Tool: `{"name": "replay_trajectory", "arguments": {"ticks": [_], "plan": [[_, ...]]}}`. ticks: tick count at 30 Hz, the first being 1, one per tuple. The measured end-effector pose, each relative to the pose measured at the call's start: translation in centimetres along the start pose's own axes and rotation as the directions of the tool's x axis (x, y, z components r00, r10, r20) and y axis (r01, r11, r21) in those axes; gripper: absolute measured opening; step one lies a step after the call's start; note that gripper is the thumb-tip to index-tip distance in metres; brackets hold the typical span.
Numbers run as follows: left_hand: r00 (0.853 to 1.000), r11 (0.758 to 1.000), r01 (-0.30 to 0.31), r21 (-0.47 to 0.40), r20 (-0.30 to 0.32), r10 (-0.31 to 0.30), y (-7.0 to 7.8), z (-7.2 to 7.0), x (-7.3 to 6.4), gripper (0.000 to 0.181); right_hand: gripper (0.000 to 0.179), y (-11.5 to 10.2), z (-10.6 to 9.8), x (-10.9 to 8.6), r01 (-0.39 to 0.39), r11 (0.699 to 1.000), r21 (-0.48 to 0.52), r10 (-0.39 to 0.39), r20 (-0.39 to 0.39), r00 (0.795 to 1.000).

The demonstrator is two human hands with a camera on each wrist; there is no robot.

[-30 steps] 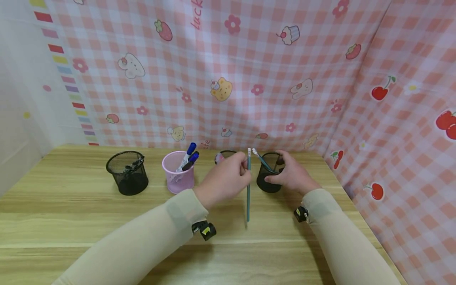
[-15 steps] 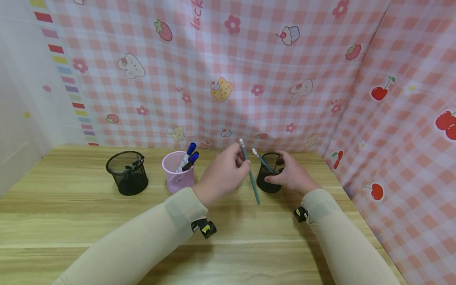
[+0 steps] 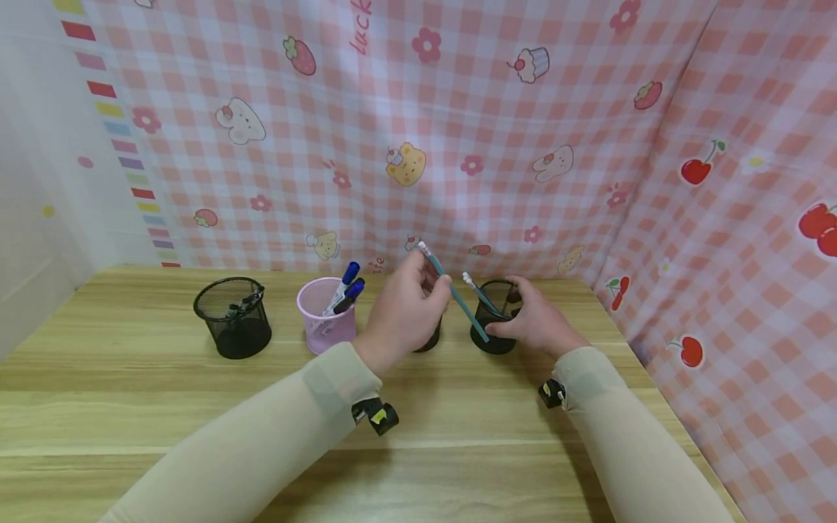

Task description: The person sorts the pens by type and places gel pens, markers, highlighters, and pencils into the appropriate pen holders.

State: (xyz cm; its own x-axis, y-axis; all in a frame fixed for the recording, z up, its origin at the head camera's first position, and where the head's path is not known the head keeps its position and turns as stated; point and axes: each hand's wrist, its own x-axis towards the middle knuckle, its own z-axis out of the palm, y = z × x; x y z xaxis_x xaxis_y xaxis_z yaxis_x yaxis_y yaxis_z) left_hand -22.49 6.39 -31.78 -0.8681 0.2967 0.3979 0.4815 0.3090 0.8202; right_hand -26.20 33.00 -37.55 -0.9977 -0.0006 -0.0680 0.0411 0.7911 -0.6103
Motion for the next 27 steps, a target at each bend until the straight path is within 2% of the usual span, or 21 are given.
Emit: {"name": "replay_trajectory", "arguments": {"ticks": [9,14,21,27], "plan": [[0.994,0.997,-0.046,-0.059,-0.102,0.039,-0.4,0.4,0.2,0.009,0.11,0.0,0.1,-0.1,0.009,1.0,-0.001,-0.009,-0.01,1.0],[0.989,0.996,-0.047,-0.074,-0.141,0.037,-0.6,0.8,0.3,0.013,0.11,0.2,0.1,0.1,0.007,1.0,-0.006,-0.007,-0.013,1.0],[0.981,0.995,-0.067,-0.079,-0.185,0.051,-0.9,1.4,0.4,0.011,0.11,0.2,0.1,0.0,0.003,1.0,-0.012,-0.003,-0.019,1.0],[0.978,0.994,-0.074,-0.076,-0.2,0.058,-1.2,2.0,0.4,0.01,0.109,0.1,0.1,0.0,0.002,1.0,-0.008,-0.002,-0.021,1.0]]}}
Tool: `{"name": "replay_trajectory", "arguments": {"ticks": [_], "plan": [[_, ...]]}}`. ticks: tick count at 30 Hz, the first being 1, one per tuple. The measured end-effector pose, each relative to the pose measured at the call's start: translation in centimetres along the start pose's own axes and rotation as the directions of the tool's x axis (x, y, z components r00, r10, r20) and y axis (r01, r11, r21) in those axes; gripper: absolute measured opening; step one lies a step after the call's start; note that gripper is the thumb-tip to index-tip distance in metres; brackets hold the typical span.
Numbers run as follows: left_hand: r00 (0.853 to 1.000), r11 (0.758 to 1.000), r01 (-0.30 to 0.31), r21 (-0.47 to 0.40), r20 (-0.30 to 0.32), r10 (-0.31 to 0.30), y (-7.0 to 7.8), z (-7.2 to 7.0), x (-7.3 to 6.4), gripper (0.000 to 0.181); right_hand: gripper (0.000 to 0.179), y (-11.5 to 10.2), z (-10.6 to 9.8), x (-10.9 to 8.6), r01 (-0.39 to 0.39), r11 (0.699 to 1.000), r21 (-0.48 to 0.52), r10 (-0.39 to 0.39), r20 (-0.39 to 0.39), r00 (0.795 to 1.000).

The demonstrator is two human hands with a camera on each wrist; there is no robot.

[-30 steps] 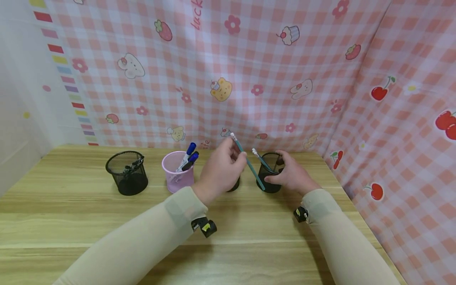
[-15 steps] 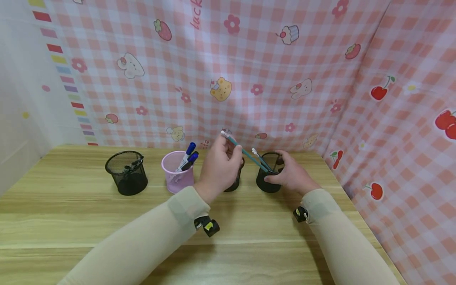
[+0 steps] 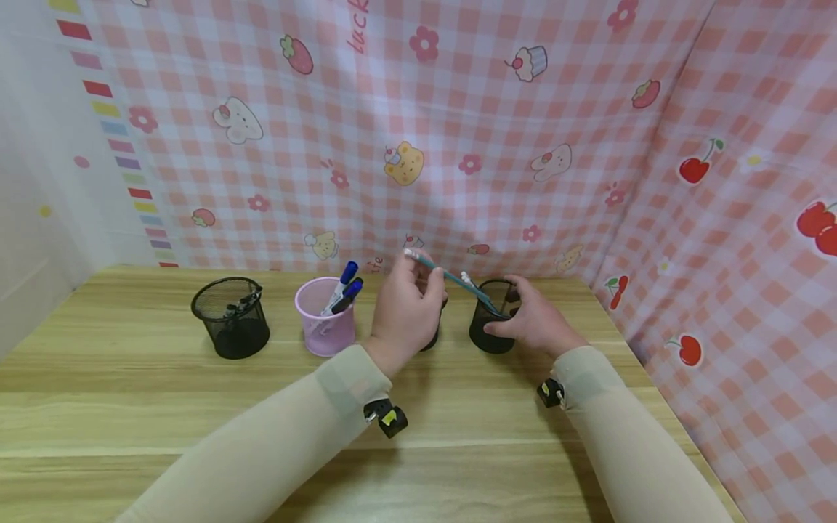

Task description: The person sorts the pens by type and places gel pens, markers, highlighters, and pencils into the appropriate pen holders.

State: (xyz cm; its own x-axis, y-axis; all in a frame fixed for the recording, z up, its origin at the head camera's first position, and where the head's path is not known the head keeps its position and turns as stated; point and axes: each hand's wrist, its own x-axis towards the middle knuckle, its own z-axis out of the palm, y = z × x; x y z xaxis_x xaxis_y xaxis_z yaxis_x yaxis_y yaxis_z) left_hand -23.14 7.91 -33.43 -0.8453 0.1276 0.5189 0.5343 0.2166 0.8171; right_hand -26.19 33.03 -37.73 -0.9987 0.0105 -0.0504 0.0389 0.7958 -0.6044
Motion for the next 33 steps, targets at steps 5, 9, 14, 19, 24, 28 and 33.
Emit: {"name": "replay_trajectory", "arguments": {"ticks": [5,9,14,19,24,28,33], "plan": [[1.0,1.0,0.006,-0.008,-0.006,-0.006,-0.2,0.5,-0.1,0.011,0.108,0.0,0.0,-0.1,0.002,1.0,0.0,-0.002,0.003,1.0],[1.0,1.0,0.01,-0.007,-0.005,-0.01,-0.5,0.9,-0.2,0.012,0.109,0.0,0.0,0.0,0.003,1.0,0.0,-0.003,0.008,1.0],[1.0,1.0,0.016,0.018,0.01,-0.016,-0.8,1.3,-0.3,0.011,0.109,0.0,-0.1,0.0,0.005,1.0,-0.001,-0.005,0.009,1.0],[1.0,0.998,0.022,0.057,0.011,-0.023,-0.9,1.7,-0.5,0.011,0.109,0.0,0.0,0.0,0.011,1.0,-0.003,-0.011,0.008,1.0],[0.999,0.996,0.036,0.082,0.014,-0.038,-1.1,2.0,-0.6,0.012,0.11,-0.1,0.0,-0.1,0.004,1.0,0.002,-0.004,0.011,1.0],[0.998,0.994,0.055,0.096,0.029,-0.058,-1.2,2.3,-0.6,0.013,0.109,-0.1,0.0,-0.1,0.005,1.0,-0.003,-0.005,0.006,1.0],[0.996,0.988,0.078,0.135,0.04,-0.085,-1.2,2.5,-0.6,0.014,0.109,-0.1,0.0,-0.1,0.012,1.0,-0.005,-0.012,0.0,1.0]]}}
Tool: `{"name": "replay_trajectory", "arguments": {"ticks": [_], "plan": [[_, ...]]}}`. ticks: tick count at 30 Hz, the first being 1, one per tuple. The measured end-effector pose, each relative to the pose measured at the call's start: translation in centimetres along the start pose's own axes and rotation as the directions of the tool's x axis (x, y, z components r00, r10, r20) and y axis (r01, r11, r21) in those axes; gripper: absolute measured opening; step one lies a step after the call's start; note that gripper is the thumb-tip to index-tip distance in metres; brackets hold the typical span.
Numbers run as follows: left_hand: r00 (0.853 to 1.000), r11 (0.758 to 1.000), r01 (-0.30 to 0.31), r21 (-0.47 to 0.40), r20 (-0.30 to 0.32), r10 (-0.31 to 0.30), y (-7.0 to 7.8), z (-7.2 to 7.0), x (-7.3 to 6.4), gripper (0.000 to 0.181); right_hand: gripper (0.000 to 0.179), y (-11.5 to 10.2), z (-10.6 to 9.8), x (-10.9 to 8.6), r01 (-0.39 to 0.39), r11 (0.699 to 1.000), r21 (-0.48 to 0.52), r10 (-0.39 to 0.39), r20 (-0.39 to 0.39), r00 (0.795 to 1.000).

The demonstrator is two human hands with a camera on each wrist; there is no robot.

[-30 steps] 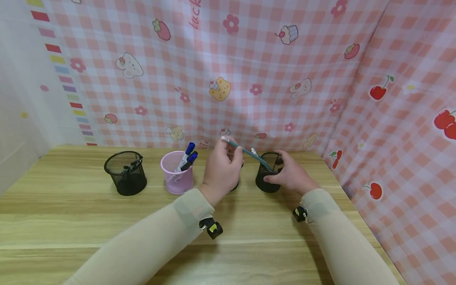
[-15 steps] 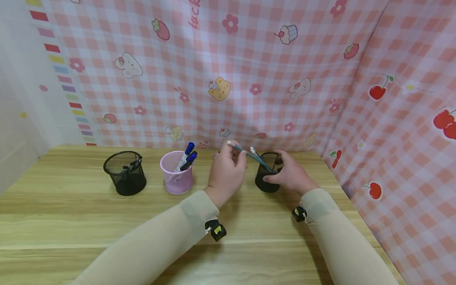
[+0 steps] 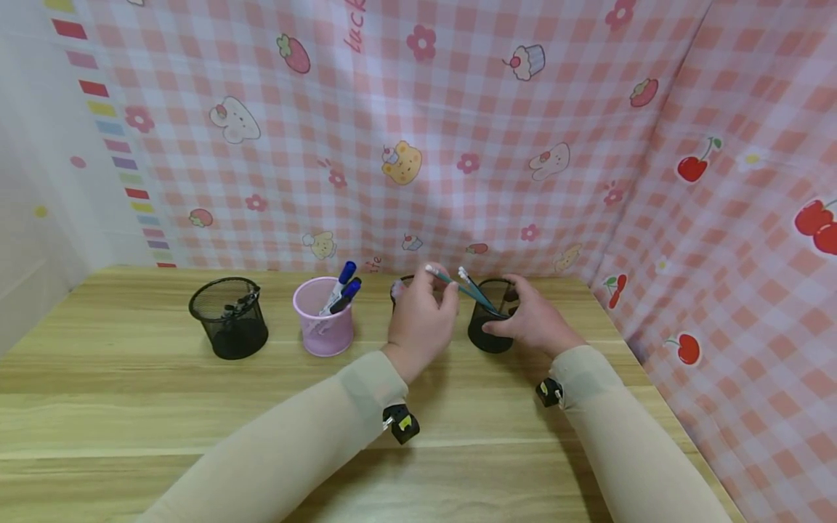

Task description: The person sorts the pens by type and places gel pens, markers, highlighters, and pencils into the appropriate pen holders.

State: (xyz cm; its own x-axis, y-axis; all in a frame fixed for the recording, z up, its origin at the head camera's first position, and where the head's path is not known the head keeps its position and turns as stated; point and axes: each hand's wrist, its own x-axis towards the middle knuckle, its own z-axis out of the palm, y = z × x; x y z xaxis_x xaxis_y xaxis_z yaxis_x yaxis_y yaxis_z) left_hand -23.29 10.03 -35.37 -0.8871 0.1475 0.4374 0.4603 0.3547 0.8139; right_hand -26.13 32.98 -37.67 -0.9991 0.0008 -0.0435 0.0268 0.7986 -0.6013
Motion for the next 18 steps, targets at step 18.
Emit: {"name": "replay_trajectory", "arguments": {"ticks": [18], "plan": [[0.998,0.994,0.044,0.102,0.045,-0.049,0.2,1.5,0.4,0.015,0.108,0.2,0.1,0.2,0.015,1.0,0.009,-0.015,-0.009,1.0]]}}
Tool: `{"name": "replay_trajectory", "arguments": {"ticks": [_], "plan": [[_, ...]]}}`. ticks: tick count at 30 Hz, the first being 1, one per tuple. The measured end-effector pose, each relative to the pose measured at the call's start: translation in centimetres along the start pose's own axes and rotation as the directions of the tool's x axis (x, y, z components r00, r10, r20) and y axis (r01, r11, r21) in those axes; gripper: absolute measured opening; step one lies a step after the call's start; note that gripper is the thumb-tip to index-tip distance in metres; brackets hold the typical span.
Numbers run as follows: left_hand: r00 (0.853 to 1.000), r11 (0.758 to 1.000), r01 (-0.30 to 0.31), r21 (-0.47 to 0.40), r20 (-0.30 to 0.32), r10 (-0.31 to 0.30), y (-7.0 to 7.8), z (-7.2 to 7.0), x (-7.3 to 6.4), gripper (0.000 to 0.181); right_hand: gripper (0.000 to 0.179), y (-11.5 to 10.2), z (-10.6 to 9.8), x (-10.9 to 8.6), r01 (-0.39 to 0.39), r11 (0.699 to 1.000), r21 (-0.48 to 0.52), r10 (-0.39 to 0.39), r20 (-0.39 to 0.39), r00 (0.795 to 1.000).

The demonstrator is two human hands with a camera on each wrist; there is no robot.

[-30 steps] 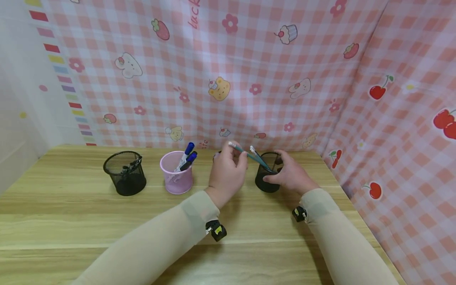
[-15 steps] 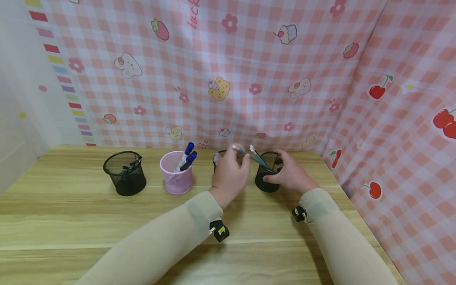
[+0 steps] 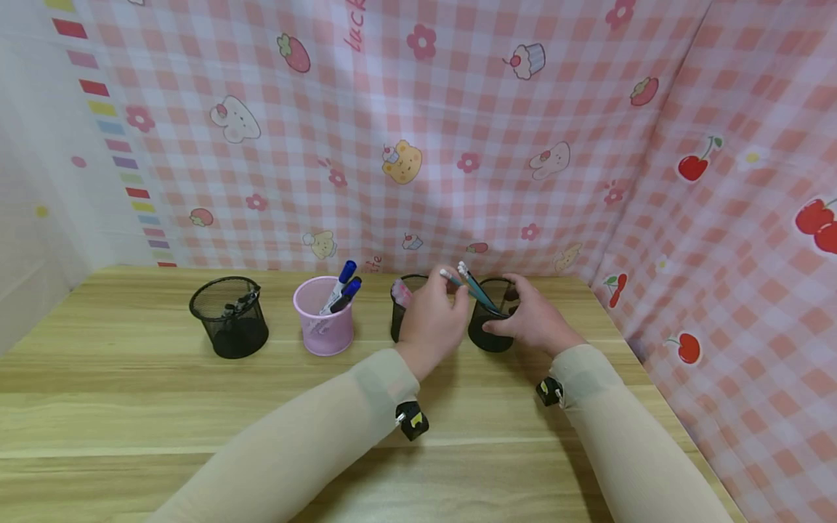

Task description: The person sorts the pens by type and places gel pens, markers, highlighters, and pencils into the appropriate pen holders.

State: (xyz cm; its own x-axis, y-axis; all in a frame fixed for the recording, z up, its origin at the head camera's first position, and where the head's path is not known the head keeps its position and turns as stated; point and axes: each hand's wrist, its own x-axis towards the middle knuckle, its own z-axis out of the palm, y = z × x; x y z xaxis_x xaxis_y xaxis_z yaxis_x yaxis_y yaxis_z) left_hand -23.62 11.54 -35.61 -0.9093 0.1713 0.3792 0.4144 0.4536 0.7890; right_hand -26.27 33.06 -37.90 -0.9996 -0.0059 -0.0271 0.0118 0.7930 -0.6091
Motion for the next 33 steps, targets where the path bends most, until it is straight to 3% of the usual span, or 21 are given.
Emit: {"name": "replay_trajectory", "arguments": {"ticks": [11,33], "plan": [[0.999,0.996,0.032,0.082,0.024,-0.034,0.33,0.69,0.37,0.017,0.111,-0.11,0.04,-0.04,-0.008,1.0,0.003,0.008,0.006,1.0],[0.996,0.99,0.05,0.13,0.062,-0.059,0.18,0.94,0.93,0.026,0.109,-0.29,-0.06,-0.16,-0.023,1.0,0.018,0.023,0.019,1.0]]}}
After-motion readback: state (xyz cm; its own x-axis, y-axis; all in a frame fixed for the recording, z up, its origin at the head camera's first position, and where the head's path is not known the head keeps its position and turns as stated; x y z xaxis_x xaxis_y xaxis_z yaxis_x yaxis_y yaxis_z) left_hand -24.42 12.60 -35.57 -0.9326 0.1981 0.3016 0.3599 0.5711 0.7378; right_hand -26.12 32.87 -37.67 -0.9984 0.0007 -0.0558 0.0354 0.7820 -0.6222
